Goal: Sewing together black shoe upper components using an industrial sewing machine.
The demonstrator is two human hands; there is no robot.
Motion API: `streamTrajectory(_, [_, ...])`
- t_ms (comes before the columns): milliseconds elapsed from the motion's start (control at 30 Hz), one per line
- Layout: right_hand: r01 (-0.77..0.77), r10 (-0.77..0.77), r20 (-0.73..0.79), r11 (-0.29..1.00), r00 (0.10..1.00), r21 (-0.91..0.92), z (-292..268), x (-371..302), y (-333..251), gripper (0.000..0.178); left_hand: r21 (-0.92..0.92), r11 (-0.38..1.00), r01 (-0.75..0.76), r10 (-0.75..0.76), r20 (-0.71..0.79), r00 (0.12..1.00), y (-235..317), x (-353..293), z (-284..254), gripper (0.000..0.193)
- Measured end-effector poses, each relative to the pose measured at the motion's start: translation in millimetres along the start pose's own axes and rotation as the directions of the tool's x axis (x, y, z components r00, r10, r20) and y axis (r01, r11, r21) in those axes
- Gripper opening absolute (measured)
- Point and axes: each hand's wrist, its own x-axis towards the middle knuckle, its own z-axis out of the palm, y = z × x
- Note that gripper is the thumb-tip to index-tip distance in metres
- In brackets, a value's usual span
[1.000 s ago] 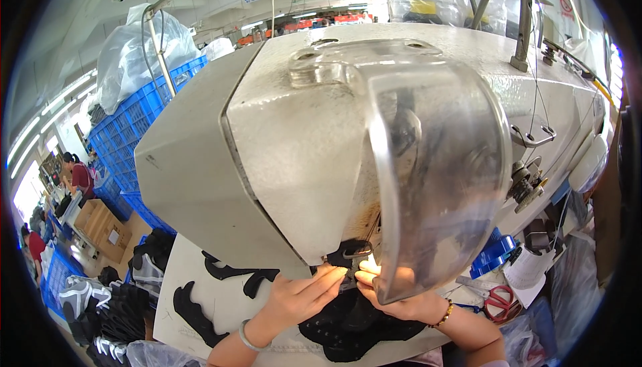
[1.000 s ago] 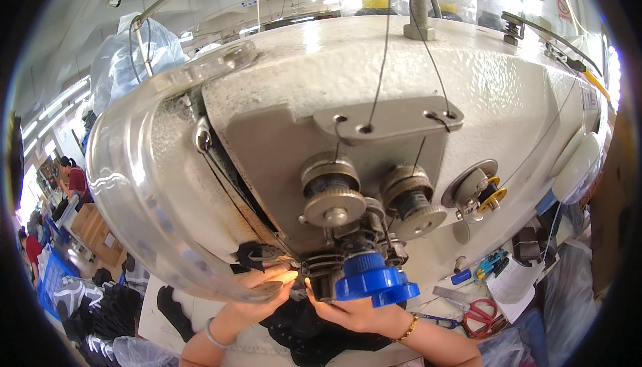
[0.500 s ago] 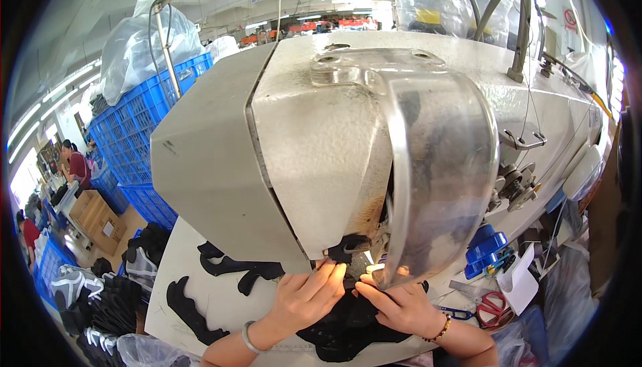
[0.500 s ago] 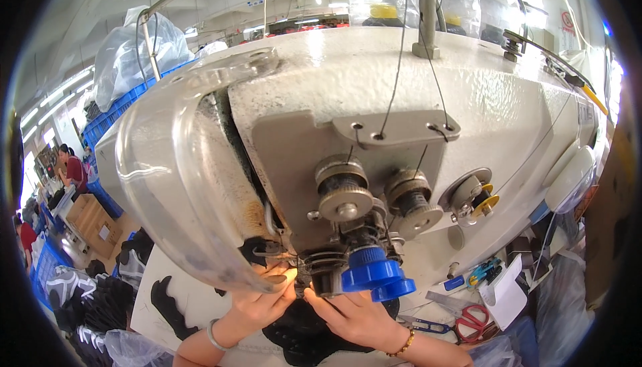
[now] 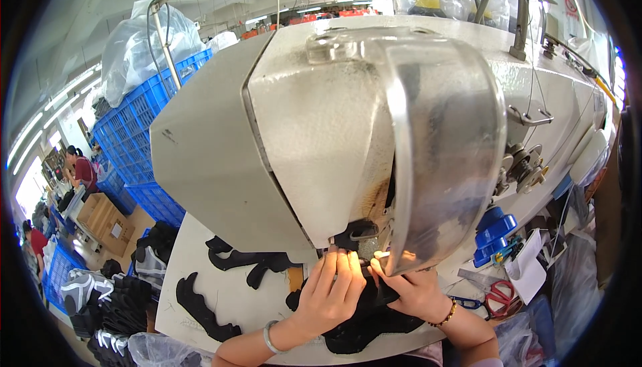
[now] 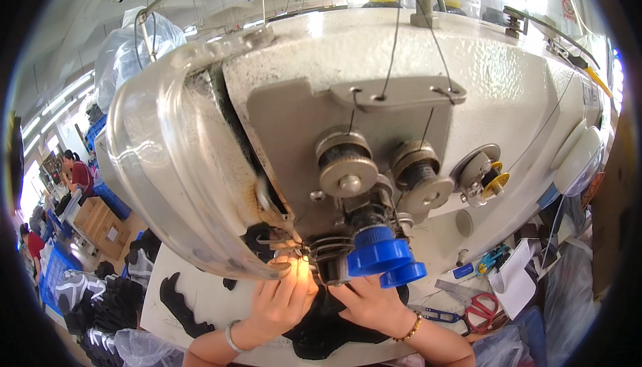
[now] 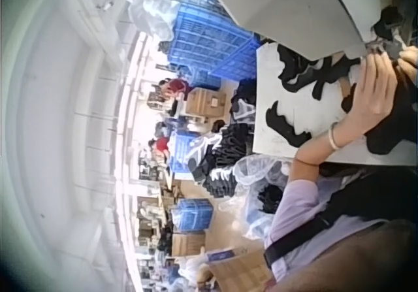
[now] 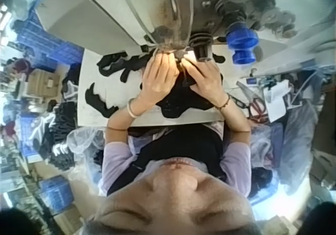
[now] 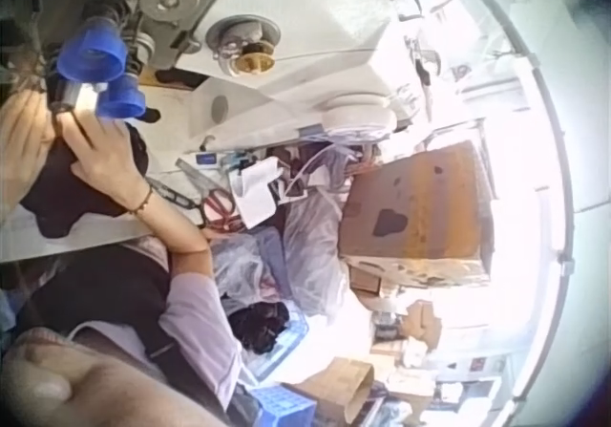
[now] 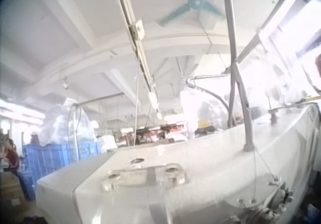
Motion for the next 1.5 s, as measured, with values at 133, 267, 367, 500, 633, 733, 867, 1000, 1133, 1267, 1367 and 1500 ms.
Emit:
streamTrajectory(133, [-0.011, 0.012, 0.021, 0.998, 1.000, -0.065, -0.1, -6.1, 3.1, 0.048, -0.156, 0.987, 0.044, -0.051, -0.042, 0.998, -14.1, -6.3, 3.7, 0.022])
streamTrajectory(267, [-0.043, 0.043, 0.061, 0.999, 0.997, -0.001, -1.7, -3.6, -3.9, 0.052, -0.524, 0.801, 0.290, -0.259, 0.133, 0.957, -42.7, -36.7, 9.0, 0.024])
streamTrajectory(367, [-0.021, 0.021, -0.001, 0.999, 1.000, 0.044, -1.4, -1.0, -2.3, 0.053, -0.707, 0.525, 0.474, -0.329, 0.345, 0.879, -48.9, -29.3, 9.3, 0.022])
streamTrajectory(500, [-0.028, 0.026, 0.034, 0.998, 0.999, 0.051, -0.5, 0.4, 2.9, 0.054, -0.746, 0.430, 0.509, -0.211, 0.465, 0.860, -59.5, -29.9, 13.8, 0.022])
streamTrajectory(633, [-0.030, 0.025, 0.063, 0.996, 0.998, 0.087, -3.8, -0.7, 7.0, 0.053, -0.700, 0.619, 0.355, -0.190, 0.305, 0.933, -50.3, -19.1, 11.4, 0.022])
streamTrajectory(733, [-0.026, 0.019, 0.081, 0.996, 0.997, 0.090, 3.4, -2.7, 15.7, 0.051, -0.669, 0.677, 0.308, -0.205, 0.231, 0.951, -45.9, -24.7, 13.8, 0.025])
streamTrajectory(867, [-0.041, 0.034, 0.045, 0.984, 0.998, 0.172, 24.1, -21.6, 32.0, 0.053, -0.623, 0.750, 0.224, -0.196, 0.113, 0.974, -42.2, -27.1, 16.2, 0.032])
streamTrajectory(1000, [-0.175, 0.140, 0.146, 0.947, 0.979, 0.270, 39.8, -45.3, 48.9, 0.052, -0.542, 0.820, 0.183, -0.173, 0.070, 0.982, -38.4, -22.7, 15.5, 0.026])
streamTrajectory(1133, [-0.271, 0.218, 0.185, 0.901, 0.958, 0.339, 46.2, -49.3, 59.1, 0.050, -0.461, 0.879, 0.119, -0.111, 0.044, 0.993, -36.1, -11.2, 9.7, 0.027])
streamTrajectory(1267, [-0.237, 0.204, 0.130, 0.906, 0.970, 0.351, 27.7, -24.1, 44.4, 0.044, -0.439, 0.886, 0.148, -0.157, 0.015, 0.987, -37.2, -21.8, 12.9, 0.030])
streamTrajectory(1367, [-0.176, 0.166, 0.061, 0.951, 0.984, 0.254, 18.5, -17.9, 40.9, 0.037, -0.460, 0.872, 0.167, -0.164, 0.048, 0.985, -35.9, -21.7, 18.7, 0.032])
streamTrajectory(1500, [-0.110, 0.117, -0.013, 0.964, 0.993, 0.244, 12.4, -9.5, 37.4, 0.025, -0.428, 0.897, 0.108, -0.129, -0.022, 0.991, -35.8, -22.6, 18.1, 0.031])
